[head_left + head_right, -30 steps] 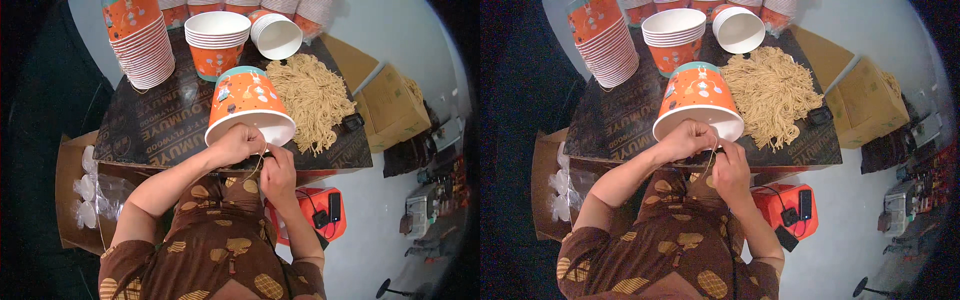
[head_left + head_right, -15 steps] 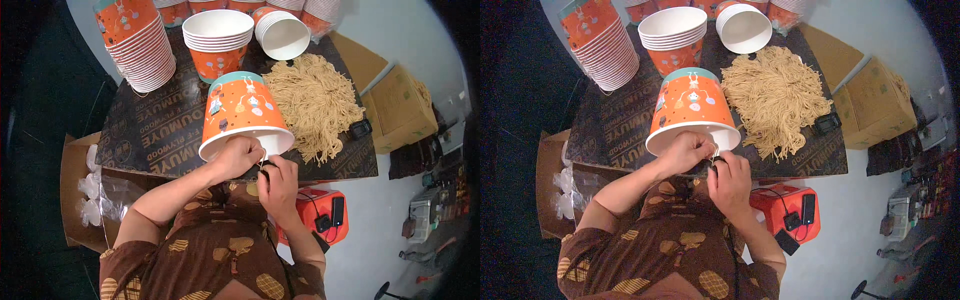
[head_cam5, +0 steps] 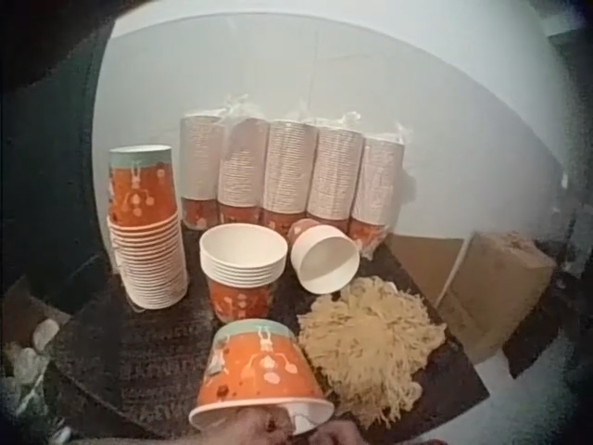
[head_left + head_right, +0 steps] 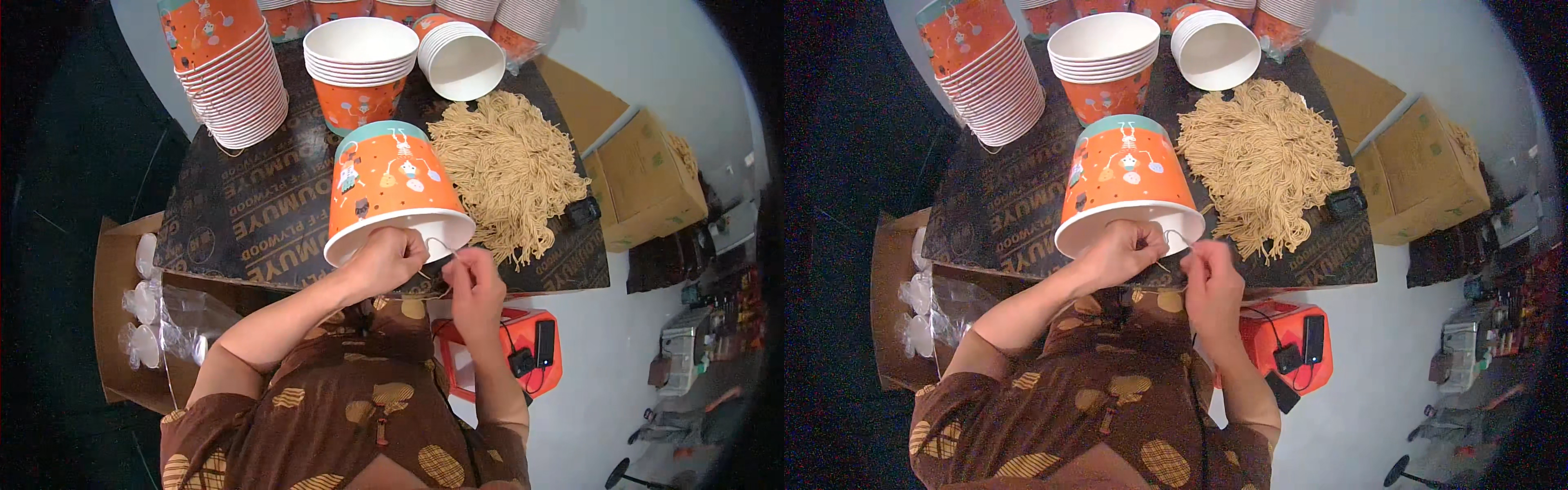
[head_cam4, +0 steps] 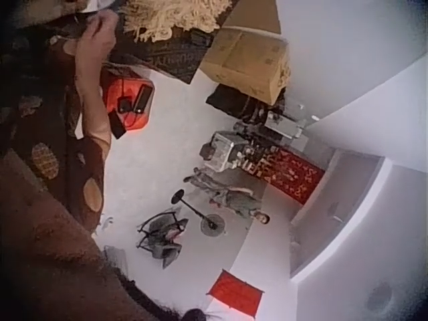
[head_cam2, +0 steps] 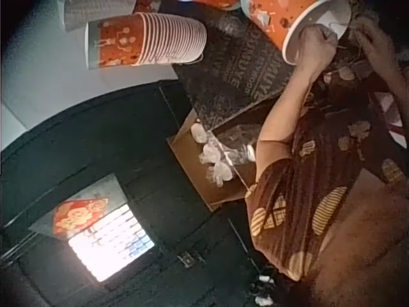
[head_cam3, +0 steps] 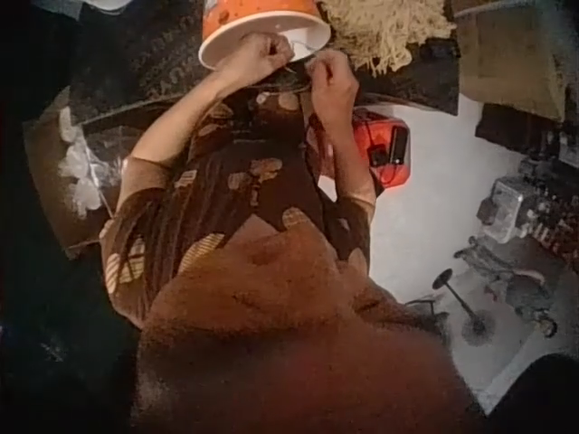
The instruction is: Attaching string handles to decorative paper buckets for packaging.
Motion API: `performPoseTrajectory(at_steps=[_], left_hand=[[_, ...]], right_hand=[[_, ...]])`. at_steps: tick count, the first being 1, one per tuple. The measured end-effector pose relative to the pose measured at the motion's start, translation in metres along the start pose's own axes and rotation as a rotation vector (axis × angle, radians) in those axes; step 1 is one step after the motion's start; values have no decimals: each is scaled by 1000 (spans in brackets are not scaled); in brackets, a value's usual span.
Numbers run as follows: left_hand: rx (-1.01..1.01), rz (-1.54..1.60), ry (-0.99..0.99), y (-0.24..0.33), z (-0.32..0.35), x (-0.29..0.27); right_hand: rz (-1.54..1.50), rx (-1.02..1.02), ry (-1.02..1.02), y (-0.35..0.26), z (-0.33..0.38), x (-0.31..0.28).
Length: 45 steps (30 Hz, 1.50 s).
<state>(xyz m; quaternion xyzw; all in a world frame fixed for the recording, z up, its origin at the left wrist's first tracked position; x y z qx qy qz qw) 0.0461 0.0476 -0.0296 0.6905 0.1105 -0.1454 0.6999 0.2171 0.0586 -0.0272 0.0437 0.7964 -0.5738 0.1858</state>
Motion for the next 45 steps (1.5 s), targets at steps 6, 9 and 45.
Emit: performPoseTrajectory(at_steps=[6,9,45], left_hand=[[-65,-32,23,8,4,-4],[-52,-15,15,0,4,-1],[-163,226,-1,-5,17,-7]], right_hand=[[-472,334,-87,9,-2,-9],[-103,80,-172,12,2,-14],[-115,256,-104,-6,13,18]])
Point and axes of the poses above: each hand's wrist, its own z-axis away from the middle knuckle, its own x-axis out of the palm, y = z × x, the point moved 4 cm from there along -z, towards the middle knuckle, and after that the axes turned 1 degree about -x, right-handed, at the moved point
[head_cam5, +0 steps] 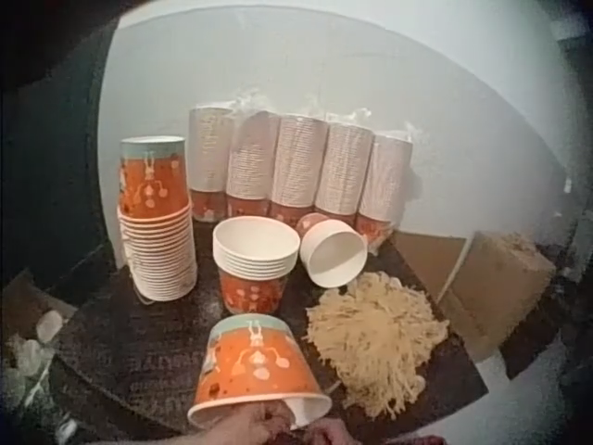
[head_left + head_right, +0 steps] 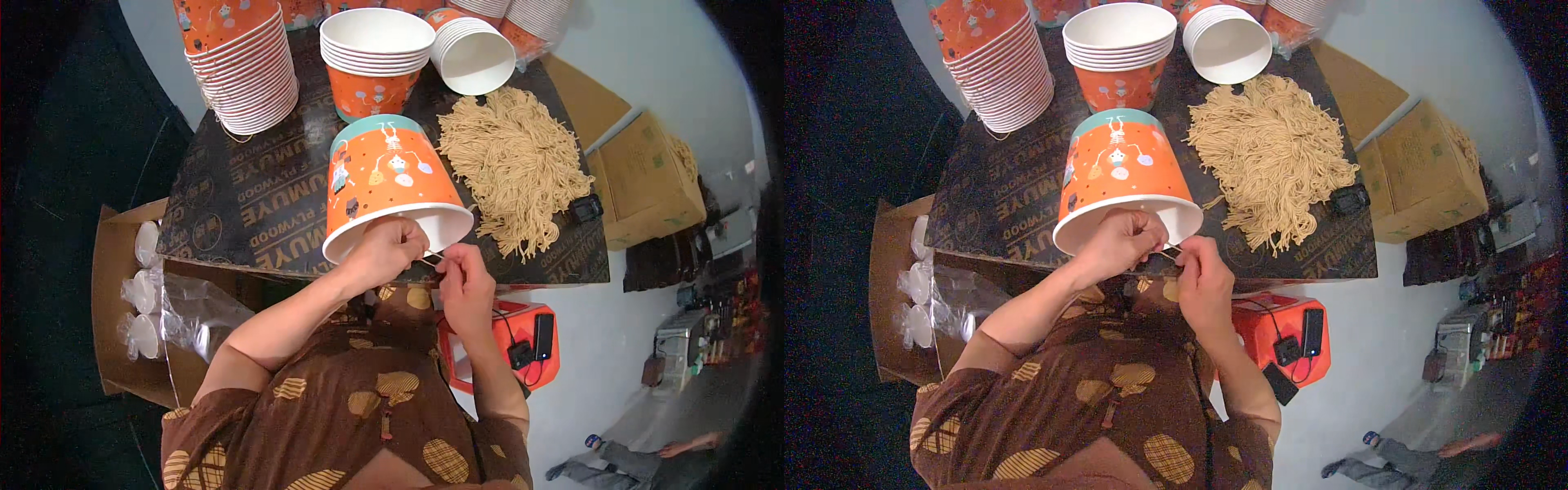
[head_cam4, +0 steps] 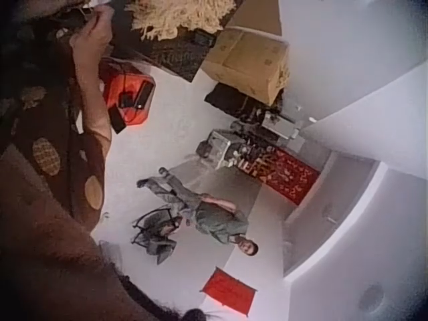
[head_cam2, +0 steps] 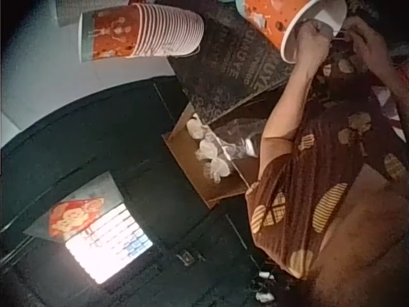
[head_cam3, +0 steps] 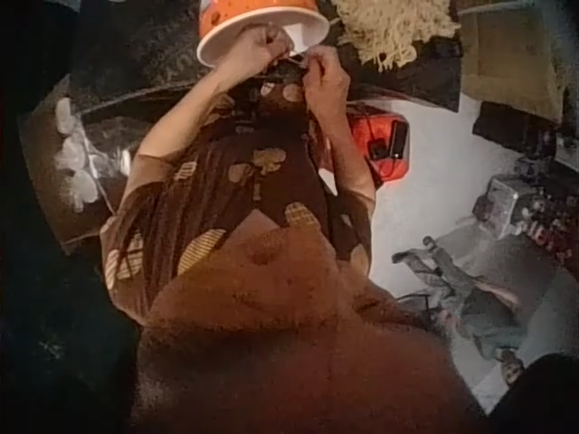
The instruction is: Attaching string handles to decorative paper buckets for packaging.
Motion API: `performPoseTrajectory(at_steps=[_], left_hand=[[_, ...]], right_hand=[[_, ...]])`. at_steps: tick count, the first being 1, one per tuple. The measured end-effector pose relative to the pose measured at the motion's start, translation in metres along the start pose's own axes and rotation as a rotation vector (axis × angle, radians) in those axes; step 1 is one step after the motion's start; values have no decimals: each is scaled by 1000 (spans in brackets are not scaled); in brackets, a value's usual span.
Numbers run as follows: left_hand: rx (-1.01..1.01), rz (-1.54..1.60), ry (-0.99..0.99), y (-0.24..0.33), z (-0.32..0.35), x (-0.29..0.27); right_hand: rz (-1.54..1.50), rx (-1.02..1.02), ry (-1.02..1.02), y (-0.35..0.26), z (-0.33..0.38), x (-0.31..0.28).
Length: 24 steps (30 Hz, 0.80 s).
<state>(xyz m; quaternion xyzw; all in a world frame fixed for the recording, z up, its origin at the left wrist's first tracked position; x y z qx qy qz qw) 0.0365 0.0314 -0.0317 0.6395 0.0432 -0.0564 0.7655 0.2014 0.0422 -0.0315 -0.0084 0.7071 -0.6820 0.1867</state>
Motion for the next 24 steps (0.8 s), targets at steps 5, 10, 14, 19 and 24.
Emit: performPoseTrajectory(at_steps=[5,10,14,19,24], left_hand=[[21,1,9,-5,3,-2],[49,43,12,-6,6,-4],[12,45,-17,-6,5,-6],[77,98,15,-11,3,-3],[148,100,25,-13,1,-3]], right_hand=[[583,-603,75,-4,16,4],[638,-601,143,-10,22,16],[658,-574,122,-9,18,22],[644,-591,154,-7,18,23],[632,-607,165,-6,18,24]])
Point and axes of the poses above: each hand's wrist, its own z-axis away from the middle knuckle, its own x-axis out of the palm, y = z × x, the point moved 4 cm from there along -z, towards the middle knuckle, and after that the axes turned 1 degree about -x, right-handed, at the moved point
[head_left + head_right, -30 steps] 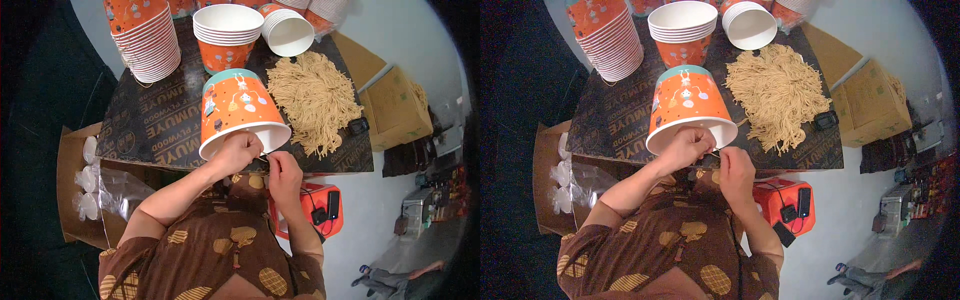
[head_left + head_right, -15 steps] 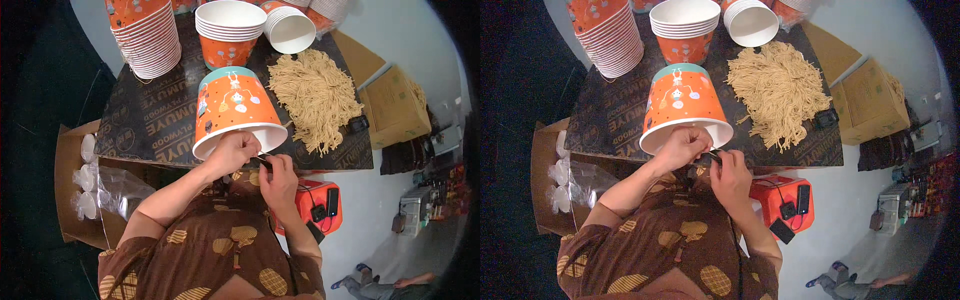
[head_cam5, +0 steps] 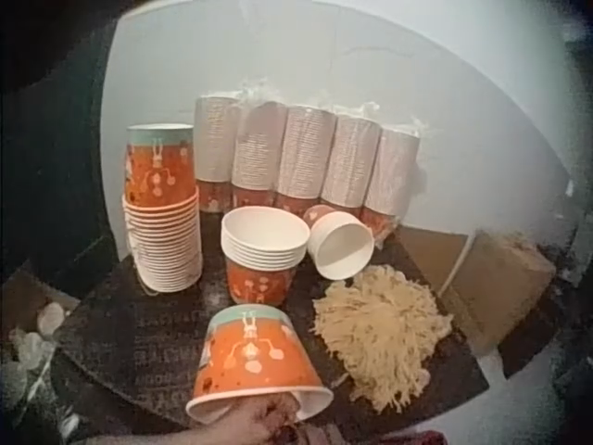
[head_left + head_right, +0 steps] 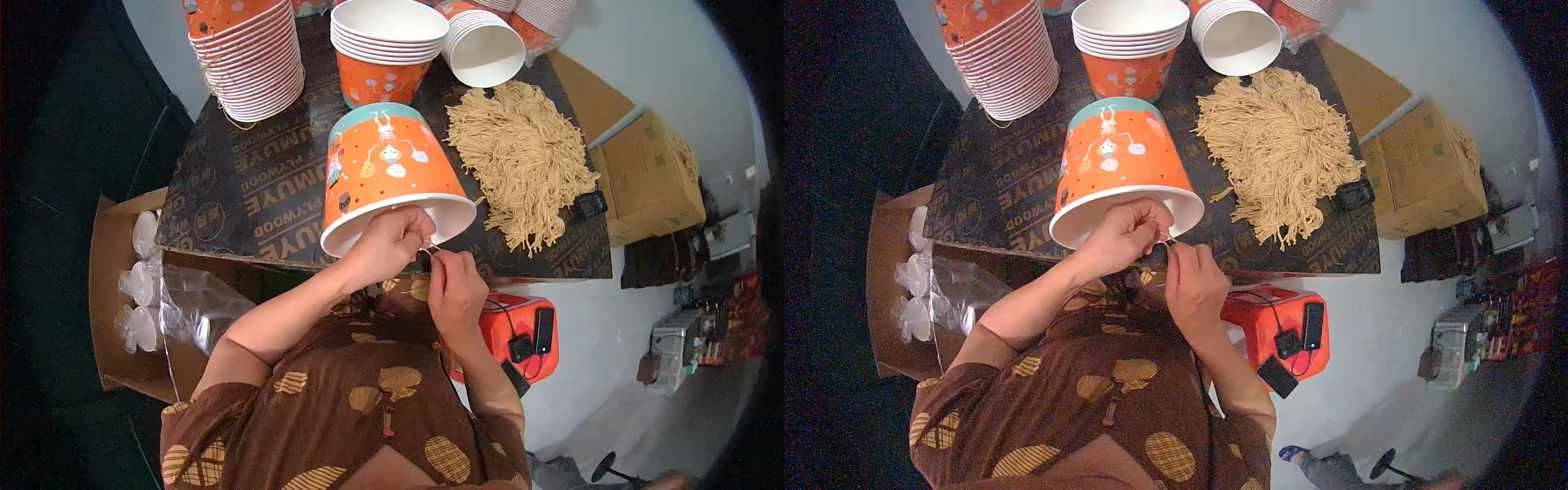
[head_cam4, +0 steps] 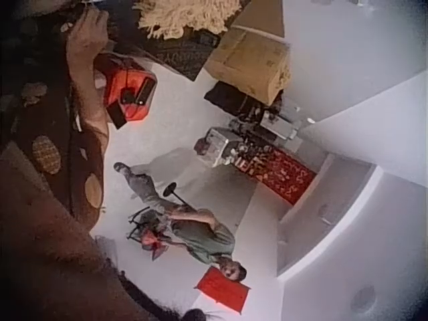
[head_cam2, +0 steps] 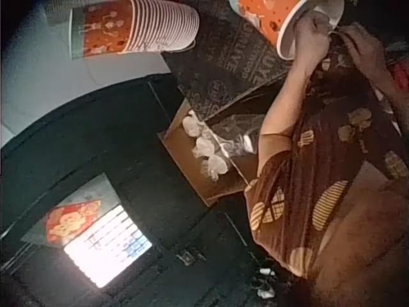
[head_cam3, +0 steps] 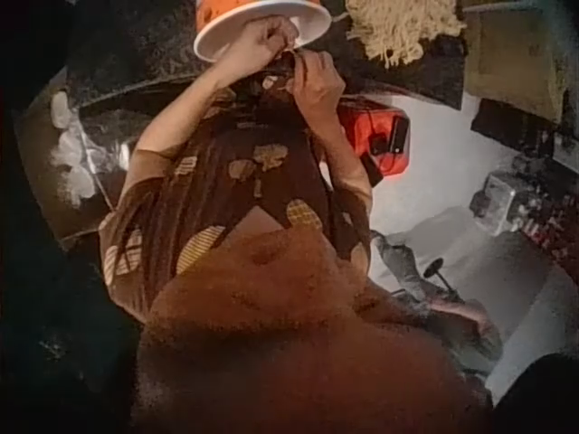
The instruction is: Attaching string handles to decorative paper buckets for packaging.
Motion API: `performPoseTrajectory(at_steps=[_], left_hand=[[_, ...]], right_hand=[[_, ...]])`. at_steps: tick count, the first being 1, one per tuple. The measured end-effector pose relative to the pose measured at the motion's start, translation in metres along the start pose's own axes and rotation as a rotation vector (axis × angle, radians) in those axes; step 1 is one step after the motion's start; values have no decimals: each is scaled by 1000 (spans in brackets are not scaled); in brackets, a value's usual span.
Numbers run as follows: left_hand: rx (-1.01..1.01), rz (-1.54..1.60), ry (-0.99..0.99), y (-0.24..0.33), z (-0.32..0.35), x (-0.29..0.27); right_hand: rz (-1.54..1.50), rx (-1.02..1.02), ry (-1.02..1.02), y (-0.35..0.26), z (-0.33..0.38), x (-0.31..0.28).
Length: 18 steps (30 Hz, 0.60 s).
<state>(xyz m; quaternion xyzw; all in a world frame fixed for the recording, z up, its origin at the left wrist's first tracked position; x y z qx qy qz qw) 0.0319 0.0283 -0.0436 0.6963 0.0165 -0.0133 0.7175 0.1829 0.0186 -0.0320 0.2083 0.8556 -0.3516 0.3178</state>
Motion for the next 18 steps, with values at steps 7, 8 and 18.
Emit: performPoseTrajectory(at_steps=[7,8,18], left_hand=[[147,-120,-33,6,1,2],[111,-138,-36,5,1,1],[224,-374,30,12,5,0]], right_hand=[[-29,-28,-25,-2,-2,-2],[-32,-32,-33,-2,-2,-3],[-50,-15,25,-5,-7,0]])
Point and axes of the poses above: each hand's wrist, its own z-axis away from the middle knuckle, its own x-axis out of the palm, y = z × x, the point moved 4 cm from there along -z, towards the middle knuckle, and after that the axes turned 1 degree about -x, right-handed, at the moved point
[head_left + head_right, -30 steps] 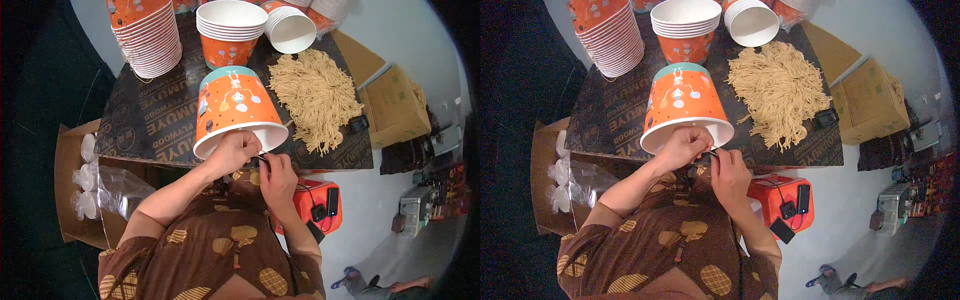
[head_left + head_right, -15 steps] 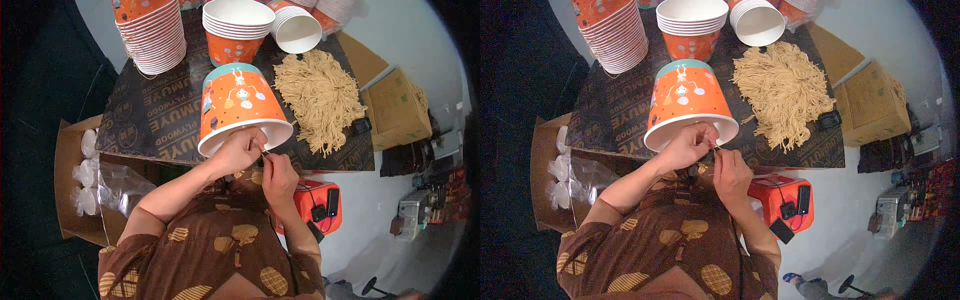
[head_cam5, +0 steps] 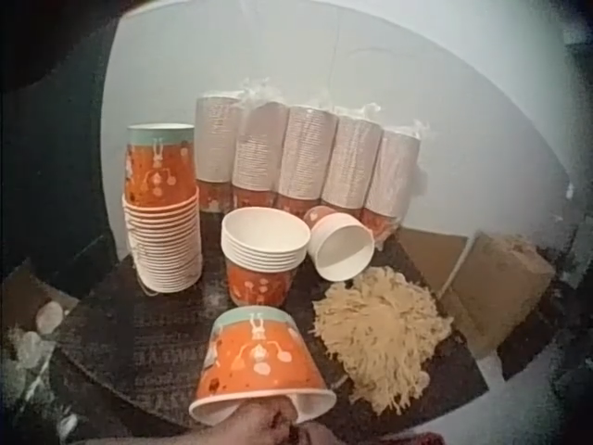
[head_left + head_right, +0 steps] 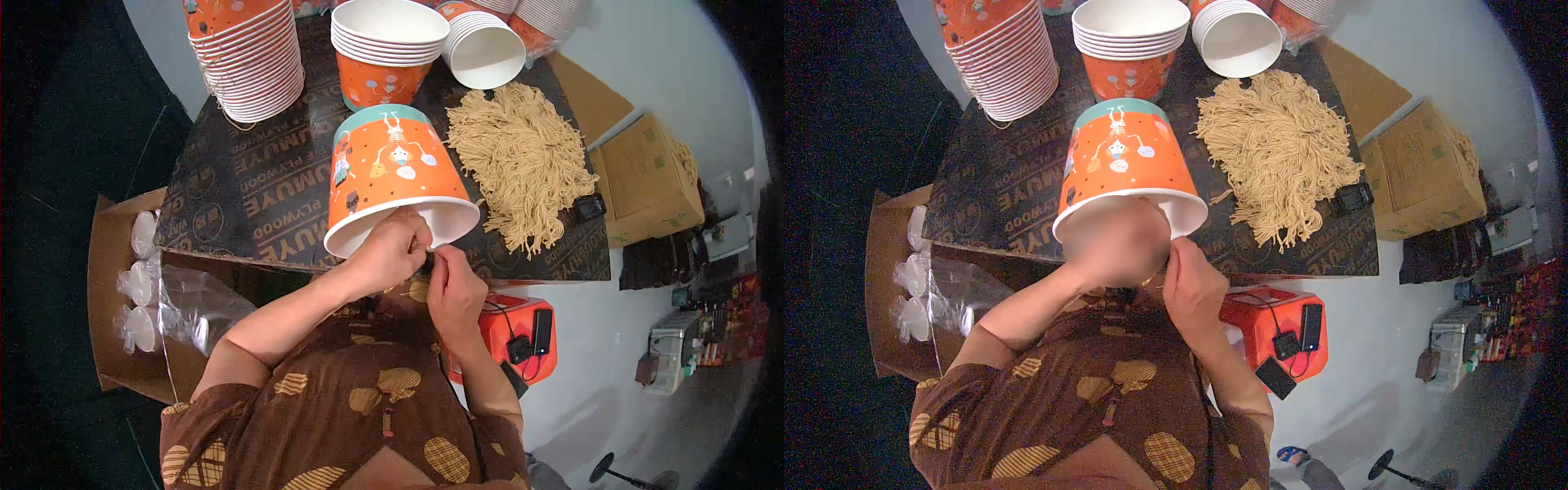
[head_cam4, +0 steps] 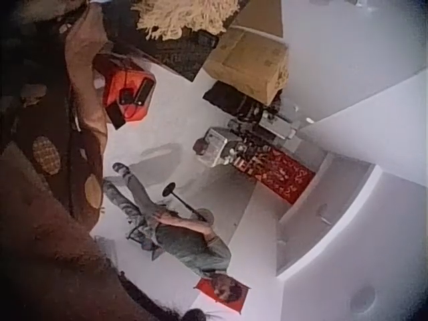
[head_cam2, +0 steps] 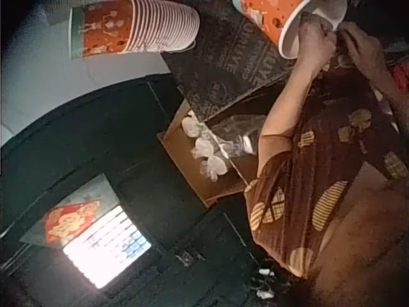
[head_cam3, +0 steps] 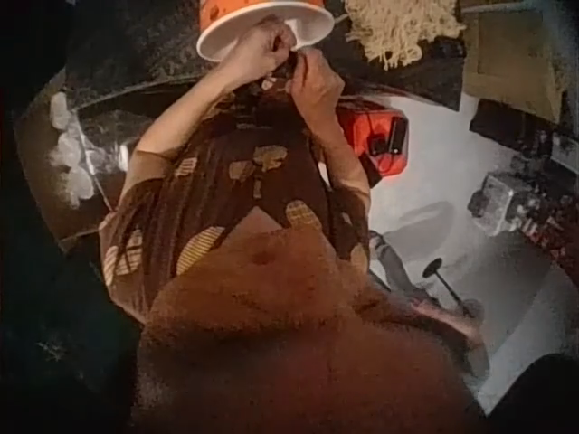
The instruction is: Attaching string handles to decorative paper buckets for packaging.
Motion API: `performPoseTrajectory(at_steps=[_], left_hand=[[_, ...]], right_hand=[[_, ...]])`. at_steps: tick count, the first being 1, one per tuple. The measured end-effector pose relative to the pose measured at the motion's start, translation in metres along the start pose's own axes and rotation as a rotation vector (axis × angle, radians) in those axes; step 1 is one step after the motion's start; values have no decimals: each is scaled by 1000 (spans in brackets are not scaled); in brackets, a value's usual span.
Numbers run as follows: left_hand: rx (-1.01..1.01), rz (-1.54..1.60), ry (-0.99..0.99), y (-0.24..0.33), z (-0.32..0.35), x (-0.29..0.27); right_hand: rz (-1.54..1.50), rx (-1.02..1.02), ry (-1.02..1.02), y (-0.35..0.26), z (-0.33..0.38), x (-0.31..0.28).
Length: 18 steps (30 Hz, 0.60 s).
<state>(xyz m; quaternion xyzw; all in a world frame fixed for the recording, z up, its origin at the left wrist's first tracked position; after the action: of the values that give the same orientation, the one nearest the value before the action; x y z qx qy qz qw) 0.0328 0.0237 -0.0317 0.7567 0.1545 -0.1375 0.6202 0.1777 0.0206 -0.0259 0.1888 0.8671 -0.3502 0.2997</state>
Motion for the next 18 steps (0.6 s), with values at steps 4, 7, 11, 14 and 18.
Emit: performPoseTrajectory(at_steps=[4,7,11,14,18], left_hand=[[-91,72,-45,5,0,-2],[-166,199,-115,6,-1,-2],[-181,207,-143,3,-1,-1],[-220,233,-152,3,-1,-1],[-284,287,-158,0,-2,0]], right_hand=[[55,-31,53,2,-5,3],[75,7,41,4,-4,7],[76,108,-5,6,-3,9],[85,16,-3,6,-4,11],[91,-25,-23,5,-5,11]])
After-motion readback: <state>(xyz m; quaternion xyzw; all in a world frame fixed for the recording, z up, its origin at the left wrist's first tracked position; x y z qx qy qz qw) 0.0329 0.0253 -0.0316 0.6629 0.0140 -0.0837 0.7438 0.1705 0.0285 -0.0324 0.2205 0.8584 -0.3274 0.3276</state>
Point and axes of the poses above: each hand's wrist, its own z-axis away from the middle knuckle, its own x-axis out of the palm, y = z × x, the point moved 4 cm from there along -z, towards the middle knuckle, and after that the axes turned 1 degree about -x, right-handed, at the moved point
